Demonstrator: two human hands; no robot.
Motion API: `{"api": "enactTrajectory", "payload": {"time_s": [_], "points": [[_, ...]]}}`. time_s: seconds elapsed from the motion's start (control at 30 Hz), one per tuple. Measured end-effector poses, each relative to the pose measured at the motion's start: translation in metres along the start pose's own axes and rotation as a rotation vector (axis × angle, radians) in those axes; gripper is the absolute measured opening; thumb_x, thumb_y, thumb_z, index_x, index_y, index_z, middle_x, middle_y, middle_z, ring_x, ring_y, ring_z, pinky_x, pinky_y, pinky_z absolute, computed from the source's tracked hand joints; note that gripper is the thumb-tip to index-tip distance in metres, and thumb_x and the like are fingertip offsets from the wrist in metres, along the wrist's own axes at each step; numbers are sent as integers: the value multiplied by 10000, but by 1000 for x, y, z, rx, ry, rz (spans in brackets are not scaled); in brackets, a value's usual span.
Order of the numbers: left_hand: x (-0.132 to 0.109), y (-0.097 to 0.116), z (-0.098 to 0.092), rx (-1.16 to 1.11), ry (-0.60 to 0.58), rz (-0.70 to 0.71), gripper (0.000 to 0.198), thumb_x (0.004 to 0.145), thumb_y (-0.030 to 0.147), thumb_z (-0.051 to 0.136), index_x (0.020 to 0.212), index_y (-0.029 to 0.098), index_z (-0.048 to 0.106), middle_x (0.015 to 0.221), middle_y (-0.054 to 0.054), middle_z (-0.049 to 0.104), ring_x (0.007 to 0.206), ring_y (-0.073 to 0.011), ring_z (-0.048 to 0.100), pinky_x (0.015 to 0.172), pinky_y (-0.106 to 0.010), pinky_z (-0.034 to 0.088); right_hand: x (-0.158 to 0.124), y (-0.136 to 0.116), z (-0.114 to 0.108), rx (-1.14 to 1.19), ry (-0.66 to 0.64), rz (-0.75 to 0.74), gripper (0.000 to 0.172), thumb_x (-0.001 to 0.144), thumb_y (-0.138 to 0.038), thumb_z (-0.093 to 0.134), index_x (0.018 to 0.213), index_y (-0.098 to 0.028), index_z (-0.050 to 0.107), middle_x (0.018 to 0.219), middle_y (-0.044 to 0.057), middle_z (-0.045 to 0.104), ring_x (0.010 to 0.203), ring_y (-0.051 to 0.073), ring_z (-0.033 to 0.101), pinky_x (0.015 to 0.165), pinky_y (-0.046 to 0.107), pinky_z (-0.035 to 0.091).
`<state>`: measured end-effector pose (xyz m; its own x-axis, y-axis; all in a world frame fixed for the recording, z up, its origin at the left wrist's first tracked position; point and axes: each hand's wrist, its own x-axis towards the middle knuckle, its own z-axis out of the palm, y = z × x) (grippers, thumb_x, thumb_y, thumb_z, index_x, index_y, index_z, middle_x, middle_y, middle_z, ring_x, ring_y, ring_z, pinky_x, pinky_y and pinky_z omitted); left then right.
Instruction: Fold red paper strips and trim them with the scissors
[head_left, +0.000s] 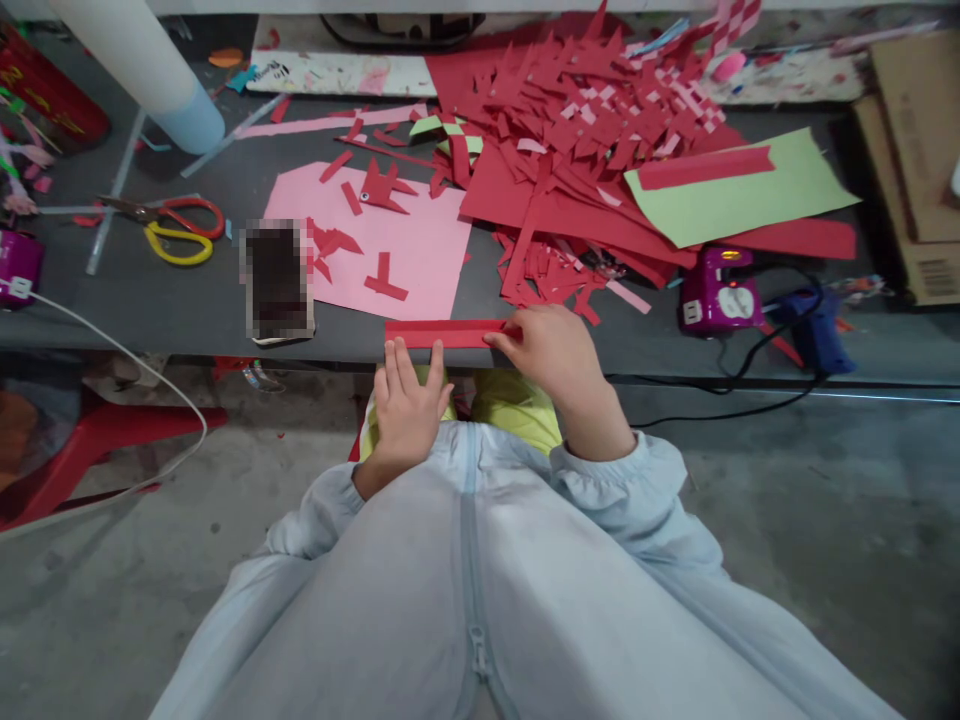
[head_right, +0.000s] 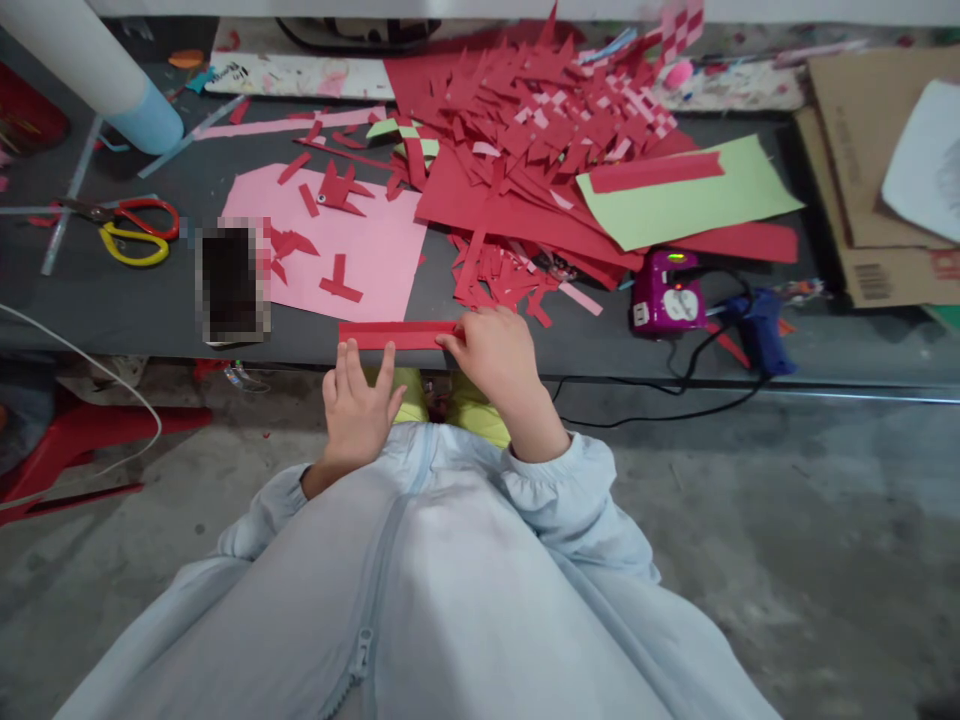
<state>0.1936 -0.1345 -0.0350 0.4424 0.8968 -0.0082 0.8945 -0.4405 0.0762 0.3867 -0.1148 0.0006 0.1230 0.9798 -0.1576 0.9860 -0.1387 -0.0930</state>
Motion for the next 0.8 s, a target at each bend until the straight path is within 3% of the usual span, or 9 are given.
{"api": "enactTrajectory", "payload": {"time_s": [0.4, 0.67, 0.8], "points": [[6, 2, -5, -6, -20, -9, 560, 945, 421, 509, 1480, 290, 409, 1517, -286, 376, 1419, -409, 375, 1063, -584, 366, -9, 21, 5, 43, 56, 111, 428, 950, -456, 479, 894, -108, 722, 874, 166, 701, 800, 252, 555, 718, 345, 329], [13, 7, -7, -18, -23, 150, 537, 997, 357, 371, 1456, 87, 433, 1486, -272, 437, 1401, -338, 424, 1106, -508, 363, -13, 19, 17, 19, 162, 112, 406, 949, -445, 476, 867, -115, 699, 862, 163, 681, 823, 264, 530, 734, 354, 336], [19, 16, -10, 33, -47, 159, 531, 984, 392, 412, 1490, 229, 402, 1458, -261, 472, 1370, -377, 455, 1092, -565, 359, -15, 19, 21, 33, 185, 139, 412, 953, -453, 449, 895, -119, 684, 896, 174, 667, 883, 284, 534, 773, 367, 353]]}}
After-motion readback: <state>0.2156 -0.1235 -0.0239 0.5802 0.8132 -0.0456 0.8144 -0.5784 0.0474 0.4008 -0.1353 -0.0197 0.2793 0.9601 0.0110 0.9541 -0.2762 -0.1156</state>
